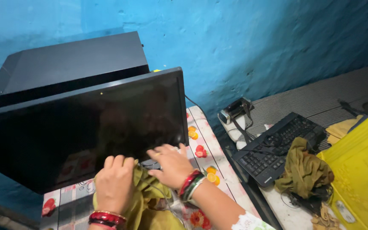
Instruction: The person wipes a computer monitor, mouse, and keyboard with a cloth, and then gathers and wraps the connecting cables around the devices.
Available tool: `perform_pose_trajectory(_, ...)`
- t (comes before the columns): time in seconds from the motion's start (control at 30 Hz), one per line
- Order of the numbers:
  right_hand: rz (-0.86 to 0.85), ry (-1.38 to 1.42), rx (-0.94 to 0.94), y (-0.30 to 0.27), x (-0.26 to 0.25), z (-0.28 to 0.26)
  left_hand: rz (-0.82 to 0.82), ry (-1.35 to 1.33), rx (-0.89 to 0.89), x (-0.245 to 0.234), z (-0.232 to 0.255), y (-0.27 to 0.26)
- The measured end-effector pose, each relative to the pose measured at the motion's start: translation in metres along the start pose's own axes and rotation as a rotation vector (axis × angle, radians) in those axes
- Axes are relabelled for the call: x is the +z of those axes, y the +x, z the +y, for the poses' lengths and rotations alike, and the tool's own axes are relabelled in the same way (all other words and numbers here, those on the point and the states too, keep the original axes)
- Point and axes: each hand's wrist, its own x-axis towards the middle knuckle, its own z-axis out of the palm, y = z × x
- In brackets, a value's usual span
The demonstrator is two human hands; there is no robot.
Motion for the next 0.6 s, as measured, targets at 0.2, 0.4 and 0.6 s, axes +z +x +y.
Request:
perform_pose_trajectory(0.2,0.282,-0.119,-0.138,0.001,0.007,-0.023,0.042,0.0,0.021,-0.018,0.017,0.016)
perform_pose_trajectory(0.4,0.298,0.134,-0.124,0.006,0.0,-0.007,0.019,0.071,-0.061,-0.009,-0.01,0.008)
perform_pose_trajectory(0.6,0.246,0.124,0.253,-0.006,-0.041,0.034,-0.099,0.117,-0.327,-0.002,-0.054,-0.019)
